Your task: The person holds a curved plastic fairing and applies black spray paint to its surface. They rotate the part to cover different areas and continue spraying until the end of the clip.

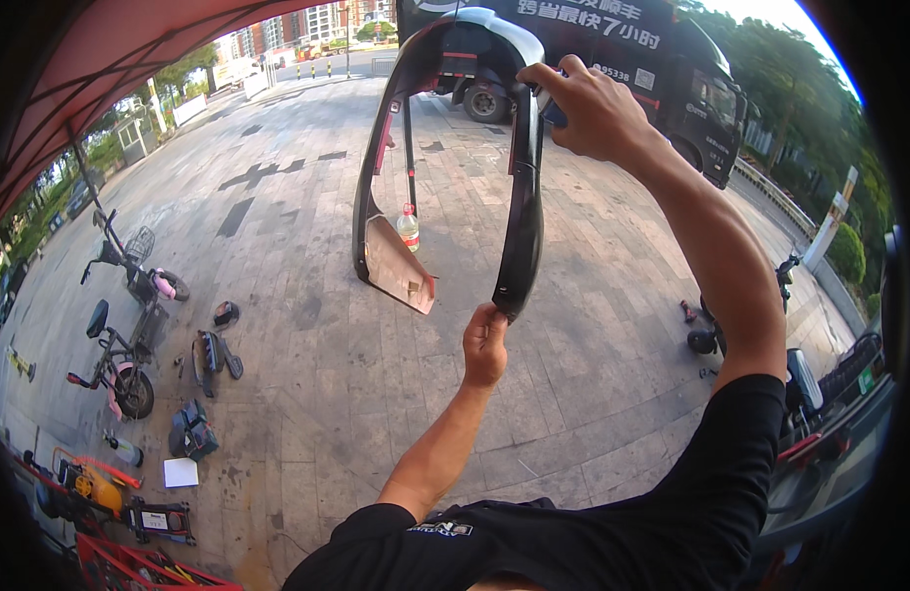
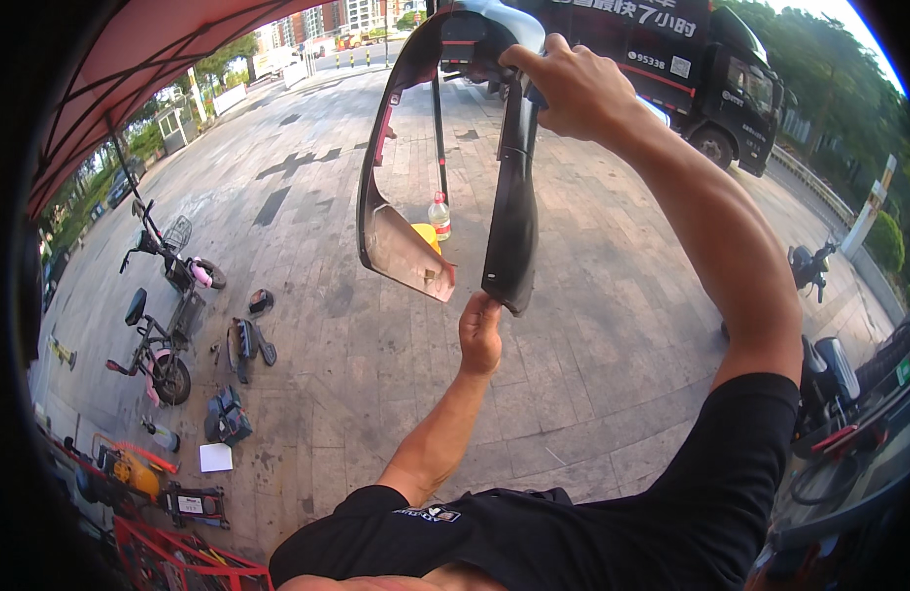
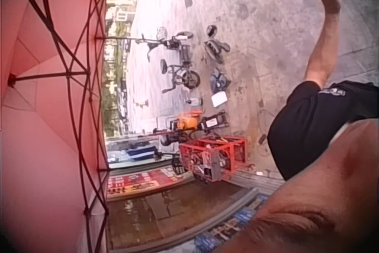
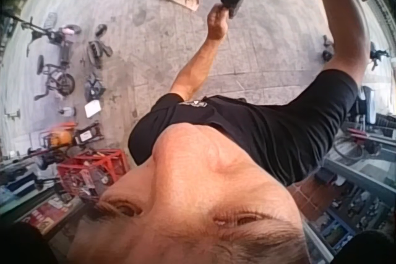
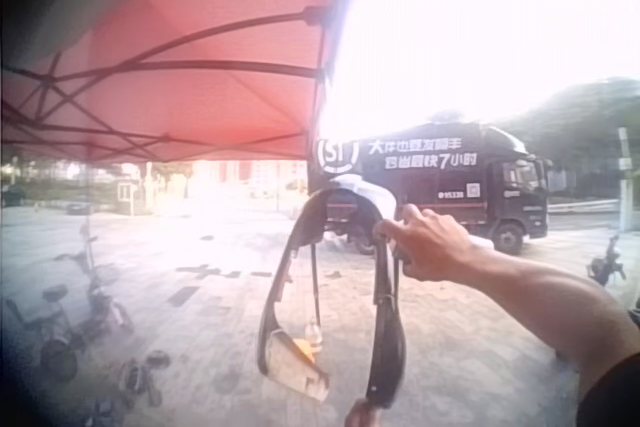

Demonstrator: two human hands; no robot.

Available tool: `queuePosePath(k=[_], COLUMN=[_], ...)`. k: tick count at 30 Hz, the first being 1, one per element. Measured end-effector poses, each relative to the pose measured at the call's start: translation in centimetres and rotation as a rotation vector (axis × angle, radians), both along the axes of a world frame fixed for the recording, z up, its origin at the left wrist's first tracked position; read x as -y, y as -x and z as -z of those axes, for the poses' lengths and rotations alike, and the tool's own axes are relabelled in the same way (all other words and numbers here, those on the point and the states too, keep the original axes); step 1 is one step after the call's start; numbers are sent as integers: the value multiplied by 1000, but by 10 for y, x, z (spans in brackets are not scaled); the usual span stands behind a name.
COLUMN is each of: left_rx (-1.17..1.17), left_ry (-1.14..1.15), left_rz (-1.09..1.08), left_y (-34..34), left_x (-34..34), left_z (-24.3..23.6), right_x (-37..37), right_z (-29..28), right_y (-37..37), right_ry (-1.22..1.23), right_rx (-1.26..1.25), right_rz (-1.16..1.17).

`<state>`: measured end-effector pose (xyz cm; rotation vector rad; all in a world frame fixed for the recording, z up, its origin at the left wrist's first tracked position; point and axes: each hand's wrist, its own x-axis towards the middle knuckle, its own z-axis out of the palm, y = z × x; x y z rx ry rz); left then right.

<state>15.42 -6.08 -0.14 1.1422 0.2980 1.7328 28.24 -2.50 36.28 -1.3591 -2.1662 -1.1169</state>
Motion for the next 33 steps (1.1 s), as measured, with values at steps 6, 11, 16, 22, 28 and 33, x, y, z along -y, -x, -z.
queuePosePath(k=[6, 11, 16, 22, 28, 33], left_rx=[-7, 4, -39, -33, 85, 213], left_ry=[8, 4, 12, 54, 8, 42], left_rz=[26, -1, -14, 18, 7, 26], left_y=[1, 2, 1, 1, 6, 22], left_x=[3, 7, 5, 10, 5, 2], left_z=[-6, -8, -7, -8, -12, -3], right_x=[-11, -11, -20, -49, -65, -92], right_z=[-4, -3, -9, -36, -62, -77], right_y=[9, 11, 14, 13, -15, -30], right_ry=[53, 115, -16, -98, -56, -43], right_rx=[-26, 17, 36, -101, -308, -372], right_rz=[66, 77, 32, 18, 55, -106])
